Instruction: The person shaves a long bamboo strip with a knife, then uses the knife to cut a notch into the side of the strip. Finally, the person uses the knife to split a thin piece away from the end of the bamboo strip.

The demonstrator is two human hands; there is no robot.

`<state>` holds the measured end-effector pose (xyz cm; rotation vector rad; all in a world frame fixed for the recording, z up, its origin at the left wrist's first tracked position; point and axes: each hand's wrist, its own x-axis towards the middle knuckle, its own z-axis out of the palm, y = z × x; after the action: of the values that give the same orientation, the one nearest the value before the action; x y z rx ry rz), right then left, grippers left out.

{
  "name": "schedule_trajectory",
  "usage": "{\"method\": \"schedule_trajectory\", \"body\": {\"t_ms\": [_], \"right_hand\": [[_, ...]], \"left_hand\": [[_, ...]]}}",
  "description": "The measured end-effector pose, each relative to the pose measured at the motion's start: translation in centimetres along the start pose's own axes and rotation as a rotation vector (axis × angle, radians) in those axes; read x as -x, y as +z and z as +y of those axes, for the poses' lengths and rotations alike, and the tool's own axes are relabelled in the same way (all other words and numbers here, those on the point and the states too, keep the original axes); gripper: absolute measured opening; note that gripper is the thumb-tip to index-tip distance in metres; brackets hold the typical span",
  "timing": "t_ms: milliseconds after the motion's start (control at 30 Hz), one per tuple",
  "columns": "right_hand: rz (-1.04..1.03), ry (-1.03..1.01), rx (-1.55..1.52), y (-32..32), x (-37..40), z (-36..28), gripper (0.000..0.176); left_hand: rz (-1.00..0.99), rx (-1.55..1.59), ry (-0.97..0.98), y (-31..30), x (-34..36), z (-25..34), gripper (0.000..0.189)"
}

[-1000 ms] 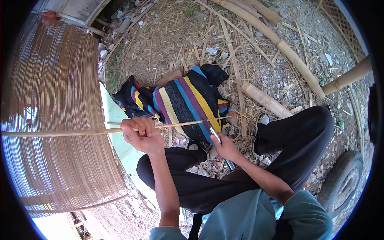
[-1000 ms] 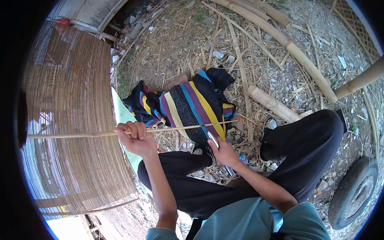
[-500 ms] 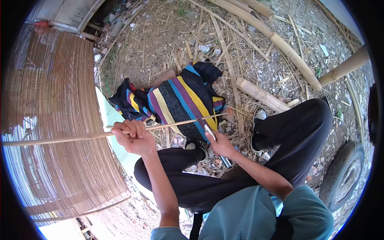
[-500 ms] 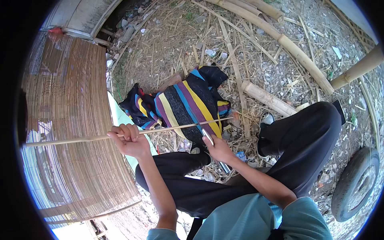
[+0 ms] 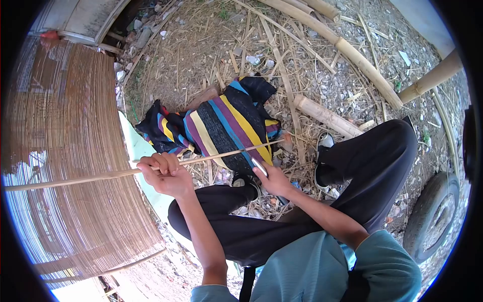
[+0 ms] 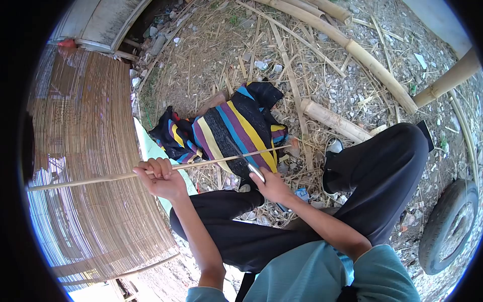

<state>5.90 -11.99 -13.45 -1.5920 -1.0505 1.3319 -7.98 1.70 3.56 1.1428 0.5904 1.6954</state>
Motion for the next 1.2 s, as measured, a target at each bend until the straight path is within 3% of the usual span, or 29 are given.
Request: {"method": "schedule_trajectory", "body": {"t_ms": [67,167,267,367,467,500,667,733,767,933,1067,1133,1200], "right_hand": [[0.096,-0.008,-0.031,0.6,-0.6,1.9,0.046],[0.051,0.211,-0.021,-0.3,-1.4,4.9,0.050],[0.012,0.343,-0.037,-0.8,-1.0,2.9,0.052],[0.070,0.024,-0.021,0.3,-0.8,2.2,0.048],[-0.013,0.086,-0.021,-0.4,-1.1,1.9,0.048],[-0.005,0.190,-0.089,-0.9,-0.8,1.3,0.049],[0.028,0.246,0.025,-0.7,-1.6,3.6,0.049],[-0.043,0.297,-0.147,-1.1,-0.5,-0.3,0.047],[0.041,0.036,-0.040,-0.2,-0.1,0.1,0.047],[-0.033,0.014,-0.063,-0.3,-0.3,0.0,0.045],[0.043,-0.019,0.071,0.2,-1.2,2.7,0.047],[0.023,0.083,0.098,0.4,-0.9,1.6,0.047],[-0.005,0.037,0.087,-0.6,0.1,-0.5,0.047]], "left_hand": [[0.024,0.004,0.001,-0.3,-0.1,0.1,0.037],[0.127,-0.006,0.008,-0.8,-0.4,0.0,0.038],[0.147,-0.024,0.012,-0.6,-0.5,-0.2,0.039],[0.085,-0.012,0.011,-0.3,-0.3,-0.2,0.039],[0.061,0.002,0.001,-0.6,-0.5,-0.1,0.039],[0.056,0.030,-0.013,-0.6,-0.5,0.0,0.039],[0.048,0.041,-0.017,-0.6,-0.6,-0.1,0.040],[0.035,0.028,-0.021,-0.1,-0.6,-0.2,0.040],[0.034,0.028,-0.021,0.1,-0.7,-0.2,0.040],[0.019,0.057,-0.046,-0.2,-0.5,0.1,0.040],[0.033,0.040,-0.086,-0.7,-0.5,0.5,0.040],[0.115,0.002,-0.078,-0.3,-0.3,0.6,0.040],[0.050,0.006,-0.075,0.0,-0.1,0.6,0.040]]}}
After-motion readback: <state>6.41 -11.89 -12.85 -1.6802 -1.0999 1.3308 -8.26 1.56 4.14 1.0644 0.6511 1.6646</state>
